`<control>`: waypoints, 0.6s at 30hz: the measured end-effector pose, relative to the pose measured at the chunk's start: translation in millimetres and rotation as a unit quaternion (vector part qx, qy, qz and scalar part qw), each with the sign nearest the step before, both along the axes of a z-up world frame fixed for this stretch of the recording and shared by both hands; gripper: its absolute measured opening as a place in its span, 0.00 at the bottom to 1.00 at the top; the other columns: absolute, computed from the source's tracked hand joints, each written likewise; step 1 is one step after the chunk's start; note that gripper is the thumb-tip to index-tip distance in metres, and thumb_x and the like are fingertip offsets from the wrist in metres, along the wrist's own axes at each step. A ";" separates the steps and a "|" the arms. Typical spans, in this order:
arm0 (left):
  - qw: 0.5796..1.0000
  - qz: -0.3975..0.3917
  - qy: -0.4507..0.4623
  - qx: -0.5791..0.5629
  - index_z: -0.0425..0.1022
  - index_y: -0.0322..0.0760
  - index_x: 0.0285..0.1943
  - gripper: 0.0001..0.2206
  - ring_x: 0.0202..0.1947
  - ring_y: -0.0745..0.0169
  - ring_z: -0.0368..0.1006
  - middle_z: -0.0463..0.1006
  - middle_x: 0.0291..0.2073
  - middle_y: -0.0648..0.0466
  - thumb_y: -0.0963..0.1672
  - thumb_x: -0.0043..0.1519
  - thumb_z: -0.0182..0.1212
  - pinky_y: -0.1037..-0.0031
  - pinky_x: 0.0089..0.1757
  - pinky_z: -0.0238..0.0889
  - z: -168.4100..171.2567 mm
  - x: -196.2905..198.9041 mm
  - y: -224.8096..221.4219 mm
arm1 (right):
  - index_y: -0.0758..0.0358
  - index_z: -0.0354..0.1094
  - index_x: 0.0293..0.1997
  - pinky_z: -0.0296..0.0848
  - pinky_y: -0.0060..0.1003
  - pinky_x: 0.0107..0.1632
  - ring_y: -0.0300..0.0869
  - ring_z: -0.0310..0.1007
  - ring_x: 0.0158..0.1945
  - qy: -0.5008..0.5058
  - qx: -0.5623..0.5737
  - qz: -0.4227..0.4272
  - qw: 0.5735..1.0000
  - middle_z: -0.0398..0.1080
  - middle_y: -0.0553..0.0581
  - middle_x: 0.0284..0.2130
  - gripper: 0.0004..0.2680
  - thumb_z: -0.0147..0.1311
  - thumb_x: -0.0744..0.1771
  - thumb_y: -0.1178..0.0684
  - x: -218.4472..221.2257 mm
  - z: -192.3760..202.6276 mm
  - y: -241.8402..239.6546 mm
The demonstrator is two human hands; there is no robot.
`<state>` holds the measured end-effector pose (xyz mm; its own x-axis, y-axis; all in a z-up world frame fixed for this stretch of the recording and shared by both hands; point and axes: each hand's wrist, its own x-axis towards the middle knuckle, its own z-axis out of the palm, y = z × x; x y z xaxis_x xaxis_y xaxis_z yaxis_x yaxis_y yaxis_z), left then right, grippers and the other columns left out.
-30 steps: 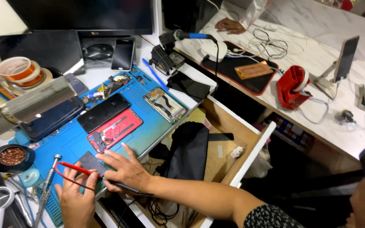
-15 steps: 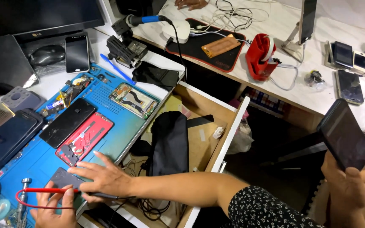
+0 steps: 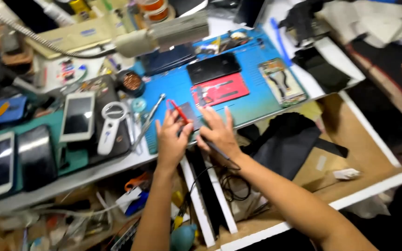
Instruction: Diagnosing and testing mobile phone components using a multimeter probe
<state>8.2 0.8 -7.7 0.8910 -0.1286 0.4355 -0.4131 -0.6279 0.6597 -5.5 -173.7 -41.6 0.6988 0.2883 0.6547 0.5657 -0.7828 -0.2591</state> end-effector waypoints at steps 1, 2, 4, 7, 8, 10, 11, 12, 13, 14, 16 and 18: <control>1.000 0.018 0.004 0.004 0.83 0.37 0.43 0.09 0.64 0.24 0.61 0.75 0.58 0.41 0.46 0.64 0.62 0.23 0.57 0.41 1.2 -3.3 2.5 | 0.54 0.64 0.33 0.33 0.66 0.71 0.50 0.55 0.73 0.004 0.004 0.018 1.000 0.59 0.59 0.70 0.07 0.54 0.67 0.47 -3.1 3.6 4.0; 1.000 0.018 0.019 -0.005 0.83 0.42 0.43 0.08 0.66 0.28 0.60 0.75 0.60 0.44 0.47 0.64 0.63 0.25 0.59 0.40 2.9 -6.0 3.1 | 0.55 0.65 0.33 0.34 0.66 0.70 0.52 0.56 0.72 0.005 0.003 0.015 1.000 0.60 0.60 0.69 0.06 0.55 0.67 0.48 -5.6 7.8 6.0; 0.999 0.015 0.032 -0.017 0.83 0.46 0.43 0.07 0.68 0.31 0.59 0.75 0.61 0.48 0.48 0.63 0.63 0.26 0.60 0.39 5.9 -3.9 0.9 | 0.56 0.66 0.34 0.36 0.67 0.70 0.54 0.58 0.71 0.006 0.001 0.010 1.000 0.61 0.62 0.68 0.06 0.55 0.67 0.49 -5.6 14.9 4.9; 0.999 0.016 0.048 -0.016 0.83 0.47 0.43 0.08 0.69 0.35 0.58 0.74 0.62 0.51 0.49 0.64 0.63 0.29 0.62 0.38 0.4 -1.7 0.7 | 0.57 0.66 0.35 0.36 0.69 0.70 0.56 0.57 0.72 0.014 0.003 0.009 1.000 0.60 0.63 0.69 0.06 0.54 0.67 0.48 -6.2 14.8 4.4; 0.998 0.018 0.056 -0.006 0.83 0.51 0.43 0.08 0.71 0.39 0.57 0.73 0.63 0.55 0.51 0.64 0.61 0.32 0.63 0.37 -3.8 -0.1 1.3 | 0.57 0.66 0.34 0.36 0.70 0.69 0.56 0.57 0.72 0.010 0.004 0.008 1.000 0.60 0.63 0.69 0.06 0.55 0.67 0.49 -5.9 14.2 4.6; 0.998 0.022 0.066 0.003 0.82 0.55 0.43 0.08 0.72 0.43 0.56 0.71 0.65 0.60 0.52 0.65 0.60 0.34 0.64 0.37 -7.3 -0.3 1.6 | 0.58 0.66 0.34 0.37 0.70 0.69 0.56 0.57 0.72 0.008 0.006 0.008 1.000 0.60 0.63 0.69 0.06 0.56 0.67 0.50 -6.6 12.7 5.1; 0.997 0.022 0.073 -0.001 0.82 0.55 0.43 0.09 0.72 0.42 0.55 0.71 0.65 0.60 0.53 0.65 0.60 0.35 0.65 0.36 -6.0 -0.4 1.1 | 0.58 0.66 0.34 0.38 0.71 0.69 0.56 0.57 0.72 0.007 0.005 0.007 1.000 0.60 0.63 0.69 0.06 0.56 0.67 0.50 -6.0 12.5 5.2; 0.996 0.022 0.080 -0.006 0.82 0.55 0.43 0.09 0.72 0.42 0.55 0.70 0.65 0.60 0.53 0.65 0.59 0.35 0.65 0.35 -4.4 -0.6 0.4 | 0.58 0.66 0.34 0.38 0.71 0.69 0.56 0.57 0.72 0.007 0.004 0.006 1.000 0.60 0.63 0.69 0.06 0.56 0.67 0.50 -5.4 12.6 5.2; 0.996 0.023 0.081 -0.006 0.82 0.55 0.43 0.09 0.72 0.42 0.55 0.70 0.65 0.60 0.53 0.65 0.59 0.35 0.65 0.35 -5.2 -0.6 0.8 | 0.58 0.66 0.34 0.38 0.71 0.69 0.56 0.57 0.72 0.007 0.004 0.007 1.000 0.60 0.63 0.69 0.06 0.56 0.67 0.50 -5.6 13.1 5.7; 0.996 0.025 0.081 -0.005 0.82 0.55 0.43 0.09 0.72 0.43 0.55 0.70 0.65 0.60 0.53 0.65 0.59 0.35 0.65 0.35 -5.7 -0.6 1.0 | 0.58 0.66 0.34 0.38 0.72 0.69 0.56 0.58 0.71 0.007 0.005 0.007 1.000 0.60 0.63 0.69 0.06 0.56 0.67 0.50 -5.8 13.7 5.9; 0.997 0.023 0.079 -0.005 0.82 0.55 0.43 0.09 0.72 0.44 0.55 0.70 0.65 0.61 0.53 0.65 0.60 0.36 0.65 0.35 -5.6 0.5 0.5 | 0.58 0.66 0.34 0.38 0.72 0.69 0.56 0.58 0.71 0.006 0.006 0.006 1.000 0.60 0.62 0.69 0.06 0.55 0.67 0.50 -4.9 13.2 5.0; 0.996 0.019 0.086 -0.003 0.82 0.54 0.44 0.09 0.72 0.43 0.54 0.70 0.66 0.60 0.53 0.65 0.59 0.36 0.65 0.34 -4.4 0.0 1.2 | 0.58 0.66 0.33 0.39 0.72 0.69 0.56 0.58 0.71 0.000 -0.001 0.002 1.000 0.61 0.62 0.69 0.06 0.56 0.67 0.50 -4.1 10.5 4.7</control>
